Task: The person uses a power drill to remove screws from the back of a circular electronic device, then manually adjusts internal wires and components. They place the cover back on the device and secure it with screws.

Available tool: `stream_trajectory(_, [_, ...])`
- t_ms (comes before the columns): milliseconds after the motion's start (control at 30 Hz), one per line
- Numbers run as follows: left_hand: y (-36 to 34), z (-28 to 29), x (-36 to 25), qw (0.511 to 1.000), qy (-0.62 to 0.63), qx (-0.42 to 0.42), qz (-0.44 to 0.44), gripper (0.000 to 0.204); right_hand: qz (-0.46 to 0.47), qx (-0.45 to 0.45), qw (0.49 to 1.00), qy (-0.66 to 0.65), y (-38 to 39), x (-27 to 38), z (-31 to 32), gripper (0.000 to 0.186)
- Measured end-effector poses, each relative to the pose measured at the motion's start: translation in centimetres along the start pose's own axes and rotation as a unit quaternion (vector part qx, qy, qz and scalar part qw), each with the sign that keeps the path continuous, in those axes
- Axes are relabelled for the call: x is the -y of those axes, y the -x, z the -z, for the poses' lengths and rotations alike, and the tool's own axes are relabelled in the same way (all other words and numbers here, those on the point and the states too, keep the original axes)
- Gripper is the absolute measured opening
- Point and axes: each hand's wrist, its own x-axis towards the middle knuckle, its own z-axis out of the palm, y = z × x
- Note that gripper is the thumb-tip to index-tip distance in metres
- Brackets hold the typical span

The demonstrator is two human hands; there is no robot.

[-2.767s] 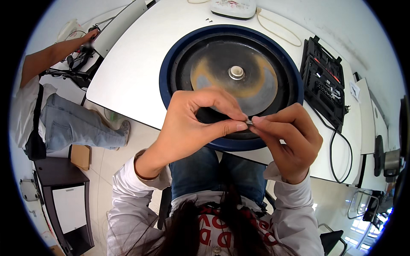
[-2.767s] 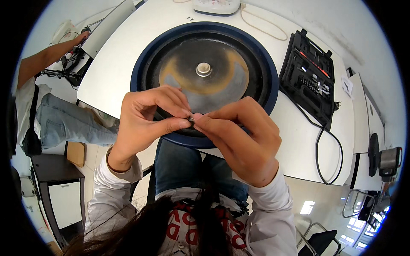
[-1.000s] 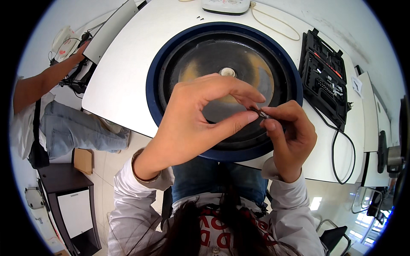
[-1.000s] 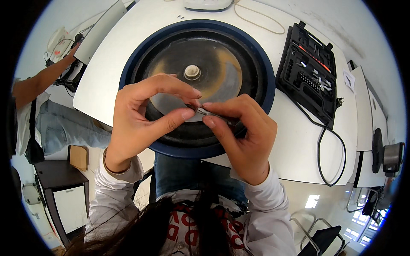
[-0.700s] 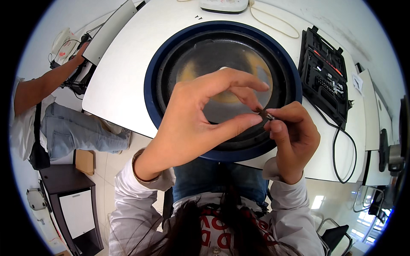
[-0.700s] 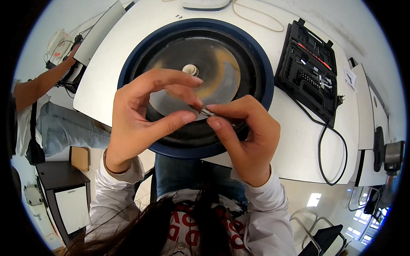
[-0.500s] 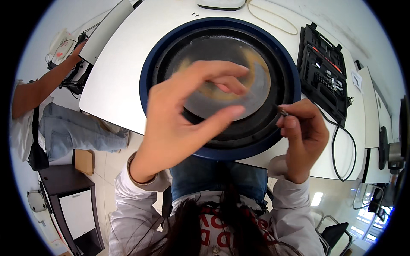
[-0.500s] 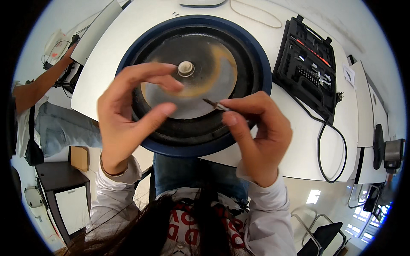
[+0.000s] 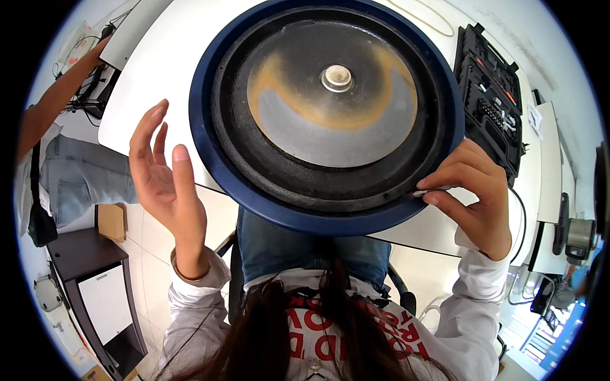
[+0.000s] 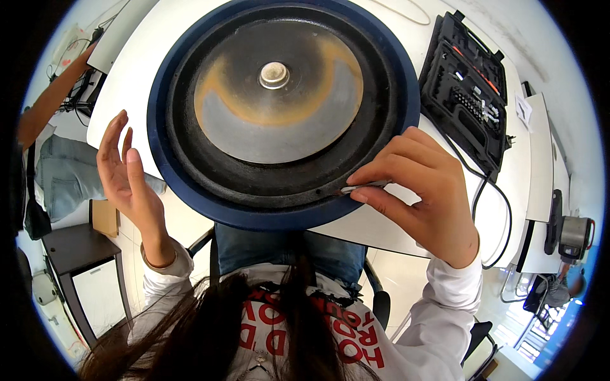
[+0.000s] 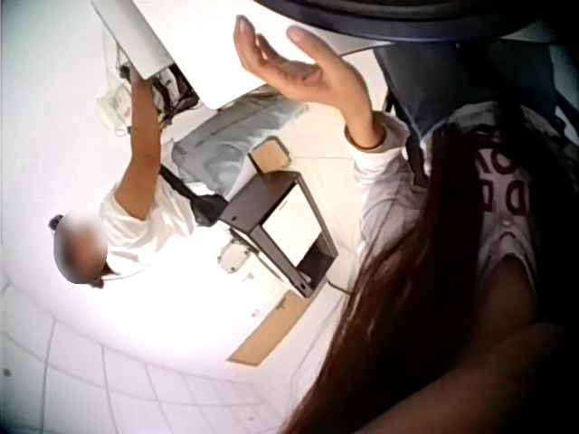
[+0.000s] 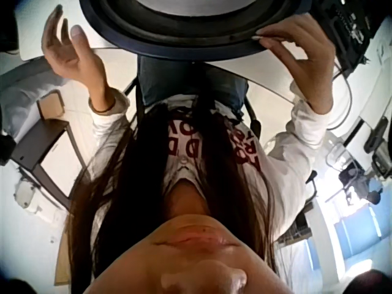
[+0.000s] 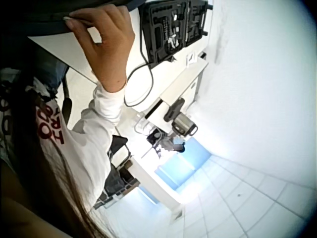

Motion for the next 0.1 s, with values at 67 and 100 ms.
stream_trajectory(67, [0.34, 0.19, 0.79, 1.0, 0.01, -0.011, 0.027, 0.039, 0.019, 0.046, 0.997, 0.052, -0.58, 0.35, 0.58, 0.015])
stream_trajectory(100, [0.47, 0.22, 1.09, 0.999, 0.014, -0.017, 0.04, 0.04, 0.019, 0.072, 0.994, 0.078, -0.98, 0.84, 1.02, 0.016])
